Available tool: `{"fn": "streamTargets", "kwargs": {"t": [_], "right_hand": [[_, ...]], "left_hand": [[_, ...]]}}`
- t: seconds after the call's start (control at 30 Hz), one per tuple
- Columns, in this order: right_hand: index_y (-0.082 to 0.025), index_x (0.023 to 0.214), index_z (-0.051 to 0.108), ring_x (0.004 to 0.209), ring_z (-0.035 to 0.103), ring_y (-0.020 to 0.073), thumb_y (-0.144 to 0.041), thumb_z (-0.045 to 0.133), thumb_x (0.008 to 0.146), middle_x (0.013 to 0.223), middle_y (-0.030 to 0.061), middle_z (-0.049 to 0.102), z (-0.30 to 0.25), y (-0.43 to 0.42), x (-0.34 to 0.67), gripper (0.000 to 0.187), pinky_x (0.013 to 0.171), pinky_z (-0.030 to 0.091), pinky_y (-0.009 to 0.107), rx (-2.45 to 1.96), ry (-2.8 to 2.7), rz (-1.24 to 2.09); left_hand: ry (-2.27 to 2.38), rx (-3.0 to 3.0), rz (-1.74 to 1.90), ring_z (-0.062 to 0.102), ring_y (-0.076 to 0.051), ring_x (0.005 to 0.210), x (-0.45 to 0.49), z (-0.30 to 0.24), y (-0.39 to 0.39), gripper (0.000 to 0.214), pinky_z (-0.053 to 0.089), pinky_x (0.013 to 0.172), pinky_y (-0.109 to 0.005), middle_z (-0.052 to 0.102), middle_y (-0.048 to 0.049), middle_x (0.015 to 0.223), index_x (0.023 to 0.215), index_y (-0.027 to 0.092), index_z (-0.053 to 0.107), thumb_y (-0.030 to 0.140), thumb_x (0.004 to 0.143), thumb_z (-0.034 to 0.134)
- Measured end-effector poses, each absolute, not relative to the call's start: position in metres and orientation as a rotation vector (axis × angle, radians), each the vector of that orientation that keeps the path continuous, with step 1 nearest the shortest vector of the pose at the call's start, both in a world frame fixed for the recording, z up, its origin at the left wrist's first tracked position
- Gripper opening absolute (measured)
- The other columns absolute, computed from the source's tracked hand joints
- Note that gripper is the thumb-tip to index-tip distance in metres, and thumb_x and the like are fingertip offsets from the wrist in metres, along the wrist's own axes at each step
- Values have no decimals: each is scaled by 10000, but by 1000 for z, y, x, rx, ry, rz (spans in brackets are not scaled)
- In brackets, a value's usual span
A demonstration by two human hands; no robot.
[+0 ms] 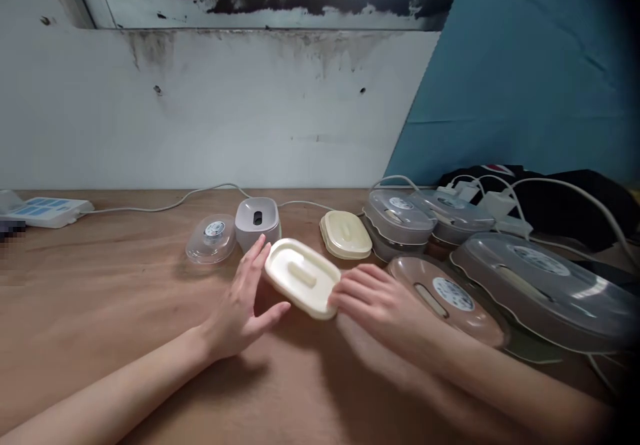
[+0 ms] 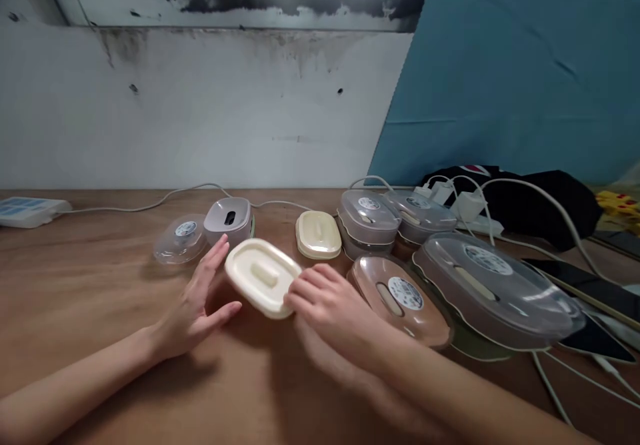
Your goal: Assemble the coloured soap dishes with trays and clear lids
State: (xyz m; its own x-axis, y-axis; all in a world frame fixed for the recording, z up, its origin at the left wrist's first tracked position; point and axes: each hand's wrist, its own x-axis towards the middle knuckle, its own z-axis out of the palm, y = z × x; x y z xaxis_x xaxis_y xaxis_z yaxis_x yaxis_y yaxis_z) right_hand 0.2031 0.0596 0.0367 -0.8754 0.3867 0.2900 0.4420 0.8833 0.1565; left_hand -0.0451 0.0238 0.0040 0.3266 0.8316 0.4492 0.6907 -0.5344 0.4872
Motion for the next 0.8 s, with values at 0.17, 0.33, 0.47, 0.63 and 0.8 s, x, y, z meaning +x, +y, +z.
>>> {"fn": "streamTargets", "kwargs": {"t": [0.17, 0.33, 0.47, 0.63, 0.8], "right_hand": [[-156, 1028, 547, 1030, 516, 222, -66, 359, 868, 1040, 98, 619, 8, 43, 199, 263, 862, 463, 363, -579, -2651, 40], [-146, 1174, 440, 1124, 479, 250, -166, 408, 863, 1173, 150, 546, 6, 43, 202, 313, 923, 447, 424, -775, -2556, 229], [-174, 1340, 273, 1243, 385, 284, -339, 543, 808, 1361, 163, 384, 2, 45, 207, 619, 973, 412, 446, -901, -2545, 294], [-183, 1401, 159, 1299, 312, 284, -334, 521, 827, 1428, 166, 289, -5, 47, 207, 695, 1001, 382, 465, -953, -2542, 237], [-170, 1390, 212, 1279, 331, 293, -375, 526, 828, 1376, 164, 379, -3, 47, 205, 675, 995, 385, 490, -926, -2549, 204]], "left_hand": [[1238, 2409, 581, 243, -319, 1318, -48, 9, 30, 907, 251, 1076, -478, 277, -163, 1430, 1407, 163, 132, 446, 722, 655], [1079, 2345, 493, 232, -276, 1332, -61, 12, 33, 915, 253, 1082, -434, 222, -119, 1462, 1419, 202, 78, 256, 710, 653], [1008, 2222, 480, 280, -241, 1320, -66, 14, 34, 872, 274, 1082, -377, 227, -74, 1469, 1418, 233, 80, 200, 733, 619], [1028, 2280, 427, 299, -244, 1311, -63, 16, 34, 836, 301, 1067, -379, 247, -86, 1462, 1417, 221, 100, 200, 746, 599], [1092, 2362, 386, 284, -281, 1315, -62, 15, 35, 869, 307, 1055, -426, 224, -116, 1469, 1418, 199, 103, 305, 742, 639]]}}
